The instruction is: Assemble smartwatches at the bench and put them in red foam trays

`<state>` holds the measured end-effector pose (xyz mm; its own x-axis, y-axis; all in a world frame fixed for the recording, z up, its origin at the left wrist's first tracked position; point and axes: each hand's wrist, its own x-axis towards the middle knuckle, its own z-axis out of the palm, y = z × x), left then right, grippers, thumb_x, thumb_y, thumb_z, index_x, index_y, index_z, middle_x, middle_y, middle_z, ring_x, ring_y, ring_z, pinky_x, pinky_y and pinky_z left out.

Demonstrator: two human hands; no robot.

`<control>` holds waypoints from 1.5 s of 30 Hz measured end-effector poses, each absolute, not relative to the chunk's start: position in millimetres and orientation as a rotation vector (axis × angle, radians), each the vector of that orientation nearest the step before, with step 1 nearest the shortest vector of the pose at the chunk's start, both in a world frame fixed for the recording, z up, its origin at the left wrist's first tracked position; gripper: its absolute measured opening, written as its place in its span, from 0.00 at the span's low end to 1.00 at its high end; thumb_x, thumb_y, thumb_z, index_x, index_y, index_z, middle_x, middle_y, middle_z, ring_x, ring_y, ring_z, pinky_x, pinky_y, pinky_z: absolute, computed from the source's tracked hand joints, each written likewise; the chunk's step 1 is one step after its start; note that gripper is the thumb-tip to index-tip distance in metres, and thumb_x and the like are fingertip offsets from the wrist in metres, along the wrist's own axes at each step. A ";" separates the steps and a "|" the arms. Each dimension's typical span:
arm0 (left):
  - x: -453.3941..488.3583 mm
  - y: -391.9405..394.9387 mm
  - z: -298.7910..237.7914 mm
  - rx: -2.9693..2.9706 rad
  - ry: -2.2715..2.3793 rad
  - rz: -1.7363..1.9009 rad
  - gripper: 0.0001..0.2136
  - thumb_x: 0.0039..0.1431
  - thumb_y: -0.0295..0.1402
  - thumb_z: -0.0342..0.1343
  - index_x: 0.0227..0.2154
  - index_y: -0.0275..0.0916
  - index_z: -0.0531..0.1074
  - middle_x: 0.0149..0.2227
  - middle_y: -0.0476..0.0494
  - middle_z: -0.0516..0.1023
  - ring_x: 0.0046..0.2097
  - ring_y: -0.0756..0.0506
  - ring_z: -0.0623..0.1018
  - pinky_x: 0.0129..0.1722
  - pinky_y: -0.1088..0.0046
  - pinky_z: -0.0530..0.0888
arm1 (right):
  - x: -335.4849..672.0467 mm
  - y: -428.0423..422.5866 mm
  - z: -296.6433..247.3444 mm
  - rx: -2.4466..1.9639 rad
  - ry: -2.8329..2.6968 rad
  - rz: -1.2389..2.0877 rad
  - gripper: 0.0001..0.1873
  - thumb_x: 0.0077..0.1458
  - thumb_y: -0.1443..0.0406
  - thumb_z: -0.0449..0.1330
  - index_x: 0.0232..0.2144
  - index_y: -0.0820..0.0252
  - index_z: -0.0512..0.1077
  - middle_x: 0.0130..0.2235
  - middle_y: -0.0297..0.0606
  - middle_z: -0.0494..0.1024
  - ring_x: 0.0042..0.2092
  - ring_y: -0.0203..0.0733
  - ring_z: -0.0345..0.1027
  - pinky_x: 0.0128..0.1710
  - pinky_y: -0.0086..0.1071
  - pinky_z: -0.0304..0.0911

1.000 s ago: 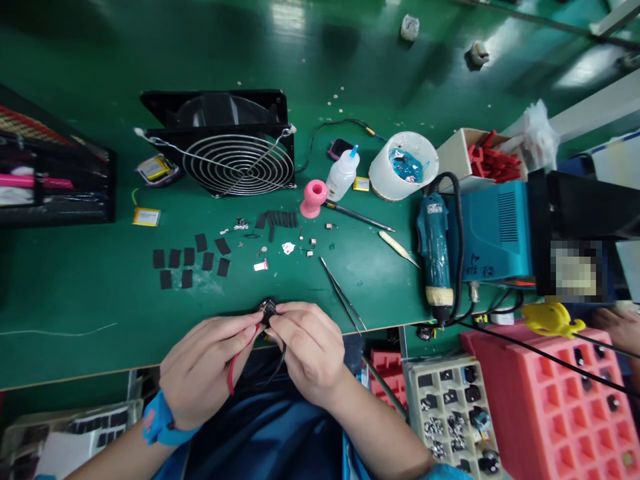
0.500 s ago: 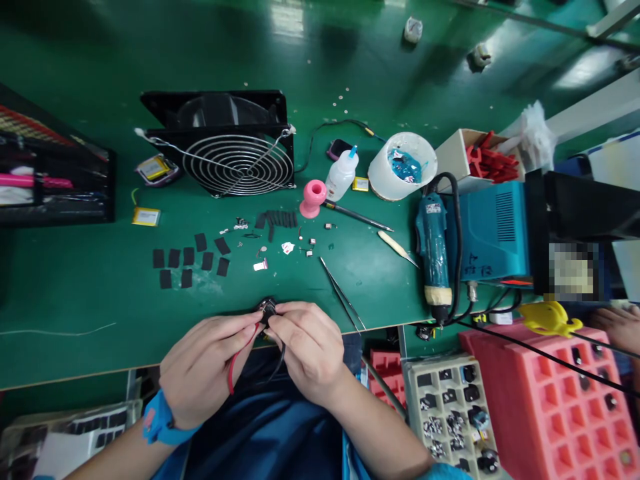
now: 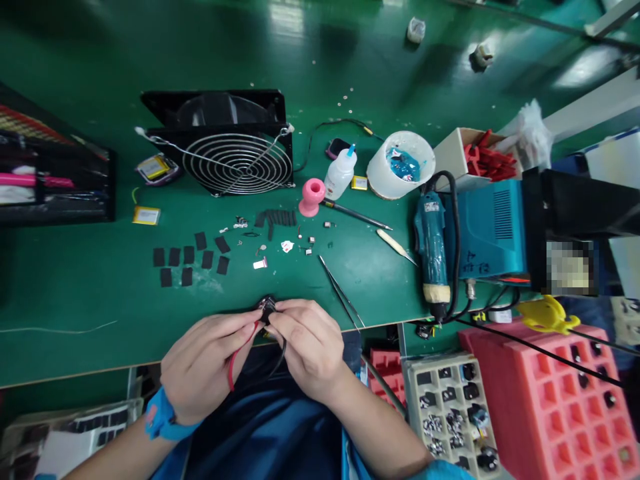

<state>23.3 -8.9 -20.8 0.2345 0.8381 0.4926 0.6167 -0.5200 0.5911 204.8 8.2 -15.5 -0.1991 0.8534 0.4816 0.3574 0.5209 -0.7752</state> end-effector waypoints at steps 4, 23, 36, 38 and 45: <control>21.5 -10.7 -21.9 2.210 1.348 1.197 0.10 0.61 0.20 0.62 0.44 0.37 0.76 0.44 0.40 0.85 0.44 0.46 0.85 0.44 0.71 0.82 | 207.2 7.7 -15.8 -1.030 -1.696 0.678 0.13 0.63 0.75 0.61 0.48 0.58 0.76 0.38 0.42 0.82 0.45 0.47 0.80 0.42 0.42 0.79; 7.5 -20.1 6.4 1.423 1.412 1.237 0.08 0.55 0.26 0.67 0.29 0.40 0.73 0.34 0.48 0.84 0.36 0.47 0.84 0.36 0.74 0.82 | 214.2 5.8 -14.7 -0.982 -1.573 0.719 0.06 0.66 0.67 0.61 0.44 0.58 0.77 0.41 0.42 0.84 0.46 0.43 0.79 0.50 0.39 0.75; -63.2 -37.2 35.3 2.028 1.439 0.440 0.08 0.65 0.39 0.58 0.40 0.44 0.81 0.39 0.44 0.84 0.38 0.44 0.84 0.36 0.73 0.80 | 258.9 -41.7 6.4 -1.047 -2.561 0.892 0.09 0.63 0.72 0.60 0.45 0.61 0.76 0.37 0.38 0.79 0.35 0.40 0.72 0.33 0.32 0.62; -37.9 -26.7 31.3 2.149 1.461 0.592 0.09 0.66 0.36 0.58 0.45 0.44 0.79 0.47 0.42 0.83 0.48 0.42 0.82 0.49 0.66 0.80 | 252.9 -32.8 6.1 -1.063 -2.446 0.728 0.07 0.67 0.70 0.57 0.42 0.62 0.76 0.36 0.39 0.78 0.37 0.41 0.70 0.37 0.33 0.63; 12.7 24.5 13.3 2.397 1.128 0.517 0.20 0.67 0.36 0.57 0.61 0.46 0.70 0.59 0.39 0.76 0.62 0.36 0.73 0.62 0.48 0.72 | 234.5 -12.4 -9.2 -1.098 -2.180 0.392 0.09 0.68 0.69 0.55 0.36 0.61 0.75 0.35 0.41 0.76 0.36 0.44 0.63 0.36 0.36 0.62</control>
